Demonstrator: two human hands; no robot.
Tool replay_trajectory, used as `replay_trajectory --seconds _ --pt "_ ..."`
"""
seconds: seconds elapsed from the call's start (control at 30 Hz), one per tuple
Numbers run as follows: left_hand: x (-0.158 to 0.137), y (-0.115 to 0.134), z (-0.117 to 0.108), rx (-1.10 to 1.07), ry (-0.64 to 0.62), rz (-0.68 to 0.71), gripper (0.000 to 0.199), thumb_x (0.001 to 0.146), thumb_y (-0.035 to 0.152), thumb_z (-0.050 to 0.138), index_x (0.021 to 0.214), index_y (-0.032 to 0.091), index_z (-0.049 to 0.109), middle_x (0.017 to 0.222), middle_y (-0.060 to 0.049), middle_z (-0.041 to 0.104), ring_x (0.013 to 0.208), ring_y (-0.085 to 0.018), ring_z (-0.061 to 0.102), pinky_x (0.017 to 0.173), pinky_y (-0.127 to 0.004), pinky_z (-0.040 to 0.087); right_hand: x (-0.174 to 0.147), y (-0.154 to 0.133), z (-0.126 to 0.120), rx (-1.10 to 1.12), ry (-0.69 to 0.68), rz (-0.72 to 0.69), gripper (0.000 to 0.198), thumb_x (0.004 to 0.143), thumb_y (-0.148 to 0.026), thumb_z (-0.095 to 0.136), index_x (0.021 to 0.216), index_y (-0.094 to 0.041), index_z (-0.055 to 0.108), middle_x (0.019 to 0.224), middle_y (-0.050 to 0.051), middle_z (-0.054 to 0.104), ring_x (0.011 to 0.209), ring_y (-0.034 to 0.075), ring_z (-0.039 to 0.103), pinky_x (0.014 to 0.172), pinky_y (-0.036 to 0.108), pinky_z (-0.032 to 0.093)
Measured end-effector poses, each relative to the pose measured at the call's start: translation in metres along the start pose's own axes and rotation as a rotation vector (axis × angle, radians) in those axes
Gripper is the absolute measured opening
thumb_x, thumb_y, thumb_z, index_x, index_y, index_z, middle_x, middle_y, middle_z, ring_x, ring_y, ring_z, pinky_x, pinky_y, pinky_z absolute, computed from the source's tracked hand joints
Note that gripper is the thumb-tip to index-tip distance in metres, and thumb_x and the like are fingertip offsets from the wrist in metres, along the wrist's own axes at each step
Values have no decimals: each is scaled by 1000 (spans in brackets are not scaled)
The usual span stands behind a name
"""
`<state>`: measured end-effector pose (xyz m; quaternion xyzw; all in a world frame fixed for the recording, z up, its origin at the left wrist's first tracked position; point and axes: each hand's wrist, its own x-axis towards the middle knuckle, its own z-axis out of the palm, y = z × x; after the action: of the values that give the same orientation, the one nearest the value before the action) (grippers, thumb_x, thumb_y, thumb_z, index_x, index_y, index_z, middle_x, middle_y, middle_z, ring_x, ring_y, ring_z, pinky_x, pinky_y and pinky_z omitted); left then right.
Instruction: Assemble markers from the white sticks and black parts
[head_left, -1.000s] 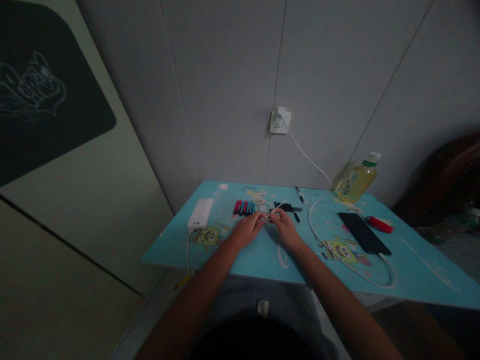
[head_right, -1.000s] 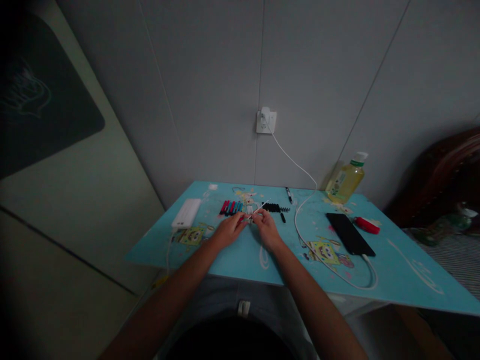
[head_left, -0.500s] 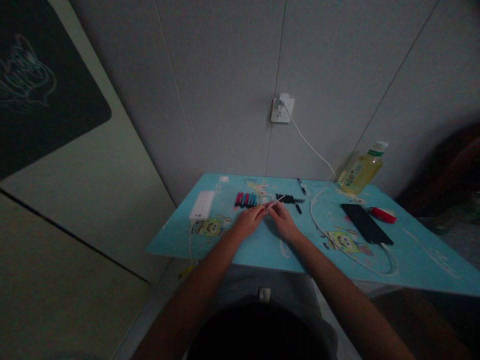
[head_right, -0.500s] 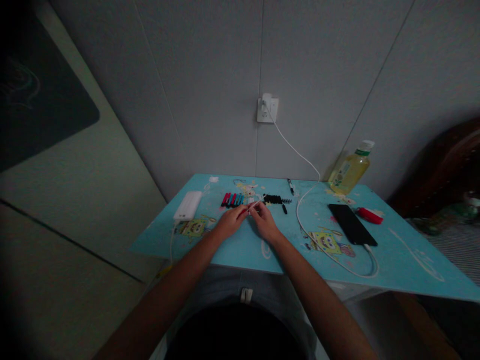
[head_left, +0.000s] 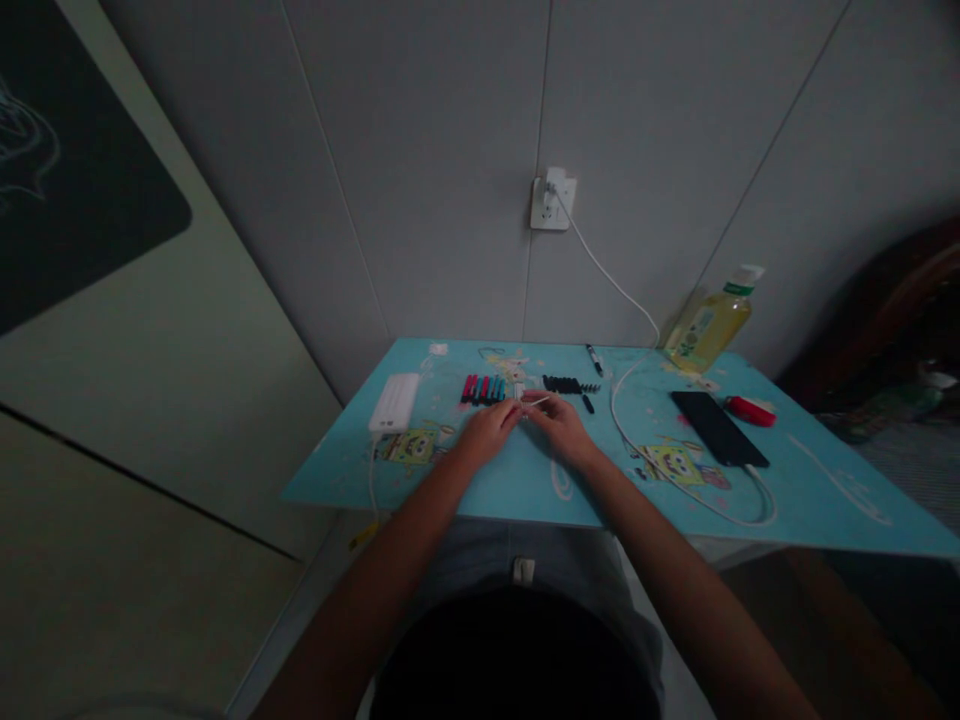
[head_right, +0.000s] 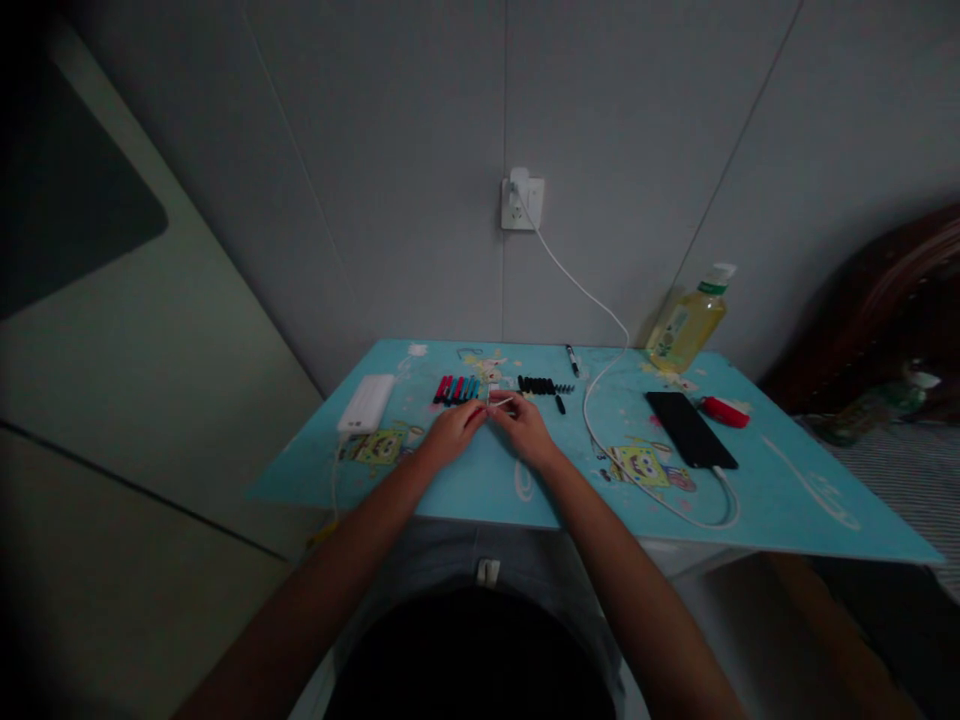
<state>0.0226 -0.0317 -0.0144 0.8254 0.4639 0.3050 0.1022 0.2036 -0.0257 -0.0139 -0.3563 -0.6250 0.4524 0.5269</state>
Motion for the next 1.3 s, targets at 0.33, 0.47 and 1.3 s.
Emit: replay_trajectory --seconds 0.33,0.47,1.3 --pt "-1 3 -4 96 -16 -42 26 104 39 39 105 23 58 99 -5 69 94 -19 66 80 -25 44 1 -8 -12 -89 87 58 38 77 -51 71 94 -17 71 76 4 68 70 17 59 69 32 49" --pt "-1 5 -5 138 -43 -22 26 103 40 39 106 22 59 101 -6 68 93 -20 65 78 -26 45 0 -11 -19 -188 52 73 35 76 -51 70 83 -17 73 75 5 70 69 18 60 68 31 47" --pt "17 13 -6 297 -203 171 16 100 35 49 106 23 59 97 -8 68 80 -23 68 71 -31 49 -13 -21 -22 -629 -63 -36 37 94 -46 53 79 -21 74 70 3 71 63 20 60 61 30 43"
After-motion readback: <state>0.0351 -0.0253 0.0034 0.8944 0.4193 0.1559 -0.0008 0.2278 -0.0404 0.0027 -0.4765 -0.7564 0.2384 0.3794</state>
